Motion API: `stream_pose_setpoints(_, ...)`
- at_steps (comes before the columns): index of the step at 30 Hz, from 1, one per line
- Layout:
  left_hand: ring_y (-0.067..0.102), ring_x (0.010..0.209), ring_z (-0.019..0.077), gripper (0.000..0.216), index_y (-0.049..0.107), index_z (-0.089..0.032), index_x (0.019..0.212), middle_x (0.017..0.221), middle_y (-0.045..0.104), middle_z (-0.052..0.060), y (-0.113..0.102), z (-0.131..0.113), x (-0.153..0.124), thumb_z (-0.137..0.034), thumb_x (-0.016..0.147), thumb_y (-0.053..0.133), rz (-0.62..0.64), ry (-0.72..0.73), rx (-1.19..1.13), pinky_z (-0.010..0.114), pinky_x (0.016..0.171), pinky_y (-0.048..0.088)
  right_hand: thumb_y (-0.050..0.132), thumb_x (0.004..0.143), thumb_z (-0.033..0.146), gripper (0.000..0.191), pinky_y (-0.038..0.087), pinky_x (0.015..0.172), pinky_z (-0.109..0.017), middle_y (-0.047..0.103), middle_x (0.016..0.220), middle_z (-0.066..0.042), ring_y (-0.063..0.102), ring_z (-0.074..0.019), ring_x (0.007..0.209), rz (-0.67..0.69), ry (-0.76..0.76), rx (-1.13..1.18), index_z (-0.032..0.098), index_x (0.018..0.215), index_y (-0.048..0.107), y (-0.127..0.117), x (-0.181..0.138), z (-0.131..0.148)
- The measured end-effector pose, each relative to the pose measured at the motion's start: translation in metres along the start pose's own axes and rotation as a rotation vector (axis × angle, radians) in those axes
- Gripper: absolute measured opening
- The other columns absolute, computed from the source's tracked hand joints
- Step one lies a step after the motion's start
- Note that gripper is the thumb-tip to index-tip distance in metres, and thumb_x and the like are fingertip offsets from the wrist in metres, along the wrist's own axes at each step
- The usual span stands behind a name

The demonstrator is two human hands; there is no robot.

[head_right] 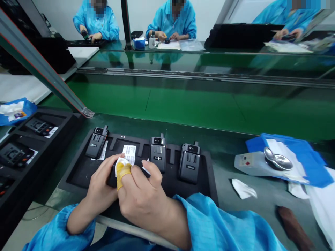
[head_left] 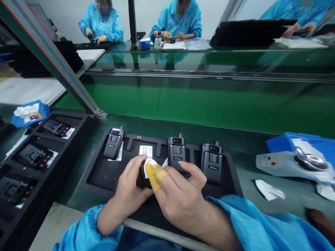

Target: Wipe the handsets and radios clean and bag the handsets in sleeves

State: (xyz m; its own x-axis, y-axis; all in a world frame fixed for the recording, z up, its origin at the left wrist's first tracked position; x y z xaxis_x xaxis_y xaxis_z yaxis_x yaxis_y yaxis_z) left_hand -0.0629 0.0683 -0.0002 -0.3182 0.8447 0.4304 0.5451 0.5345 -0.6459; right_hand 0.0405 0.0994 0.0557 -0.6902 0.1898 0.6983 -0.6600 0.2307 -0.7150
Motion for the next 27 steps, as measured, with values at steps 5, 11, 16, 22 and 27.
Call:
stream_pose_setpoints(5, 0.062, 0.105, 0.0232, 0.050, 0.049, -0.021, 0.117, 0.112, 0.064, 0.008, 0.001, 0.006, -0.002, -0.017, 0.068, 0.060, 0.028, -0.079, 0.009, 0.037, 0.090, 0.053, 0.044, 0.077, 0.001, 0.032, 0.030, 0.089, -0.037, 0.052, 0.058, 0.003, 0.048, -0.0112, 0.063, 0.035, 0.049, -0.006, 0.019, 0.051, 0.050, 0.000, -0.005, -0.008)
stream_pose_setpoints(11, 0.063, 0.103, 0.0221, 0.049, 0.049, -0.020, 0.116, 0.111, 0.064, 0.008, -0.002, 0.004, -0.001, -0.016, 0.068, 0.060, 0.029, -0.062, 0.016, 0.035, 0.090, 0.053, 0.043, 0.079, 0.002, 0.030, 0.027, 0.091, -0.038, 0.058, 0.064, 0.002, 0.050, -0.0117, 0.068, 0.011, 0.013, 0.034, 0.019, 0.061, 0.060, 0.000, -0.002, -0.012)
stream_pose_setpoints(16, 0.062, 0.104, 0.0209, 0.043, 0.049, -0.019, 0.115, 0.110, 0.064, 0.009, -0.001, 0.000, -0.001, -0.016, 0.073, 0.056, 0.018, -0.029, 0.013, 0.033, 0.089, 0.053, 0.042, 0.080, 0.004, 0.031, 0.026, 0.094, -0.037, 0.060, 0.066, 0.003, 0.051, -0.0122, 0.074, 0.008, -0.054, 0.032, 0.021, 0.064, 0.062, 0.003, -0.001, -0.003)
stream_pose_setpoints(22, 0.064, 0.100, 0.0238, 0.052, 0.049, -0.020, 0.117, 0.108, 0.066, 0.008, -0.003, 0.013, 0.012, -0.025, 0.068, 0.066, 0.008, -0.138, 0.116, 0.035, 0.086, 0.053, 0.043, 0.079, 0.001, 0.033, 0.027, 0.090, -0.038, 0.056, 0.060, 0.002, 0.047, -0.0118, 0.063, 0.060, 0.039, -0.062, 0.019, 0.056, 0.058, 0.004, -0.003, -0.027)
stream_pose_setpoints(27, 0.067, 0.089, 0.0292, 0.092, 0.027, -0.008, 0.139, 0.097, 0.069, 0.013, 0.006, 0.033, 0.067, -0.043, 0.067, 0.072, 0.112, -0.279, 0.296, 0.035, 0.072, 0.052, 0.044, 0.078, 0.001, 0.030, 0.026, 0.086, -0.037, 0.058, 0.062, 0.002, 0.046, -0.0110, 0.061, 0.039, 0.038, -0.171, 0.018, 0.059, 0.059, -0.009, 0.002, -0.045)
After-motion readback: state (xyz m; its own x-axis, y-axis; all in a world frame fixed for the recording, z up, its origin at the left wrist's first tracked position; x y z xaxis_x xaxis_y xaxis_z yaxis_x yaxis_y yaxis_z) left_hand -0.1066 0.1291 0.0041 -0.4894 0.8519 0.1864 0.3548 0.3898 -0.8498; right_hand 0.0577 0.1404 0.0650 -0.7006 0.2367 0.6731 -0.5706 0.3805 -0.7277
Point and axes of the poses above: each hand's wrist, its own x-axis towards the middle knuckle, its own y-axis out of the palm, z = x × y, the point moved 7 cm from there along x, towards the middle knuckle
